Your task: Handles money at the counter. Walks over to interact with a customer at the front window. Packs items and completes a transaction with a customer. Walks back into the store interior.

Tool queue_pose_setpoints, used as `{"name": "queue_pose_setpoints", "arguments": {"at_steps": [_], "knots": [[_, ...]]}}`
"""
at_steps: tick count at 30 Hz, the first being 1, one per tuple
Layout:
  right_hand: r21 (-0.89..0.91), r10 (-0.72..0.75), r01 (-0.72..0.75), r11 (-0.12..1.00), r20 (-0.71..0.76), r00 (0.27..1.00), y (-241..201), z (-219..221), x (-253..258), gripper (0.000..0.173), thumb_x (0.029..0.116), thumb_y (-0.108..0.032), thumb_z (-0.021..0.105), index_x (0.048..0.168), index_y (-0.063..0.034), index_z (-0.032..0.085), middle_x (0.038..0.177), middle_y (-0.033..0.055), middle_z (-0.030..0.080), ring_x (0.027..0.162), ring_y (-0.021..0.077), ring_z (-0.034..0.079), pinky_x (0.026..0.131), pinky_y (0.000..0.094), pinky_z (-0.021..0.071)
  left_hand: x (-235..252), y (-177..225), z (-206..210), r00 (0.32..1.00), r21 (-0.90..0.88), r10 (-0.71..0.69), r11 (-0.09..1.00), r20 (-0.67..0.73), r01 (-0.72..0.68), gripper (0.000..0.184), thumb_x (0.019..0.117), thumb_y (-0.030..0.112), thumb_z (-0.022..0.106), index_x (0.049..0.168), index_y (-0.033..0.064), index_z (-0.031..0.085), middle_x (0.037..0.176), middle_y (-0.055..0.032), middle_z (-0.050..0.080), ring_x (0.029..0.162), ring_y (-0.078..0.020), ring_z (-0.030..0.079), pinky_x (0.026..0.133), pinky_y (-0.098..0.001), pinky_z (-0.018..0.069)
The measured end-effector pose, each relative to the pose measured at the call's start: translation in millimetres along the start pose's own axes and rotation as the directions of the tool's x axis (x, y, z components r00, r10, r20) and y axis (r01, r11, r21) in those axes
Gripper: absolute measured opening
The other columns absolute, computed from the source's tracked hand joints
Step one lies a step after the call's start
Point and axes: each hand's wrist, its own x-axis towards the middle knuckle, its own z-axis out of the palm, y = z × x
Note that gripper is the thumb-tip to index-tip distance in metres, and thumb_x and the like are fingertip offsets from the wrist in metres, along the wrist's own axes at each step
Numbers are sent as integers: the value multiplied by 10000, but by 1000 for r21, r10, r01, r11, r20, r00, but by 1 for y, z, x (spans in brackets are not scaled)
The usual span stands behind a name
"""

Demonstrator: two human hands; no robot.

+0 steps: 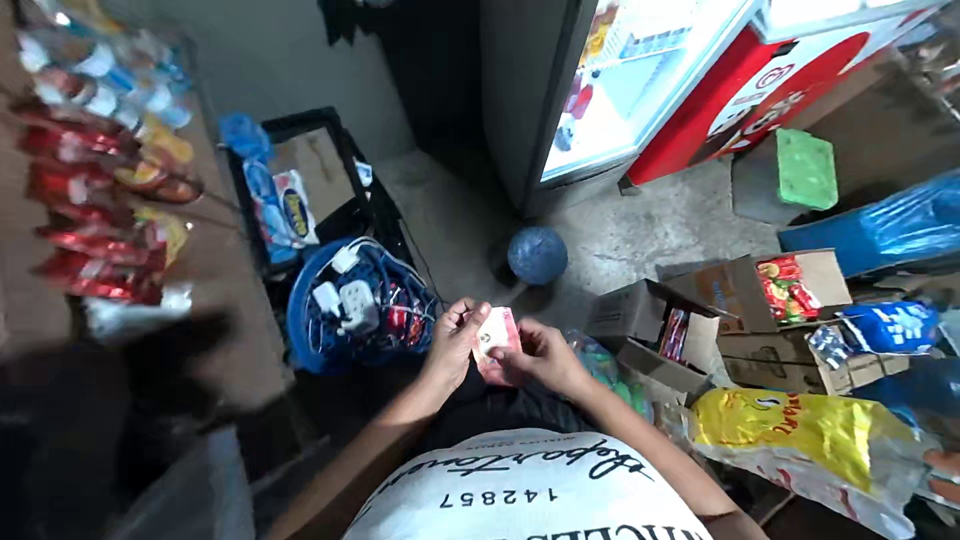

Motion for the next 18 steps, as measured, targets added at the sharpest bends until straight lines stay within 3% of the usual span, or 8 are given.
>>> {"name": "queue_pose_setpoints", "arguments": {"at_steps": [3,5,6,7,11,14,18], "knots": [[-149,-33,22,989,-76,997,-6,-26,26,280,976,-243,684,1037,30,699,861,69,716,731,77,665,709,273,571,49,26,12,998,5,2,1000,64,-2,155,1000,53,548,902,141,630,792,59,671,718,-49,659,709,-261,595],[-351,-64,-20,936,-225,972,-12,-50,36,224,967,-179,660,1027,26,730,958,154,702,838,219,674,780,408,566,74,32,21,978,30,28,999,205,-34,136,937,120,677,854,225,700,780,109,704,658,13,632,616,-181,545],[-424,-65,-77,902,-310,949,-13,-66,40,179,949,-120,652,1044,-6,753,1020,179,699,895,281,691,805,476,577,87,32,27,948,63,55,995,313,-78,89,895,208,765,846,278,738,781,154,706,648,52,603,603,-143,507],[-475,-67,-142,868,-395,916,-15,-83,43,175,941,-92,644,1055,-48,769,1050,188,692,906,310,697,791,510,581,99,32,35,903,113,73,985,423,-133,47,871,278,797,853,301,760,808,186,717,693,72,628,645,-128,528],[-627,-162,-304,717,-575,802,-17,-154,44,264,932,-55,607,1136,-118,761,958,168,725,729,336,716,611,538,574,141,24,98,739,158,78,957,669,-244,28,856,210,808,867,193,790,826,166,721,755,60,657,719,-141,563],[-629,-221,-317,710,-626,748,-8,-213,38,317,940,-40,593,1198,-137,751,875,126,765,709,337,740,598,570,575,179,14,161,618,86,117,954,778,-288,36,876,241,798,890,209,793,826,156,731,746,63,662,701,-129,562],[-483,-178,-385,786,-774,608,-2,-303,29,369,957,-40,593,1263,-176,749,1000,126,784,830,341,761,706,601,594,234,1,253,503,13,192,926,843,-376,53,895,292,779,920,245,785,819,150,722,735,61,658,682,-120,560]]}}
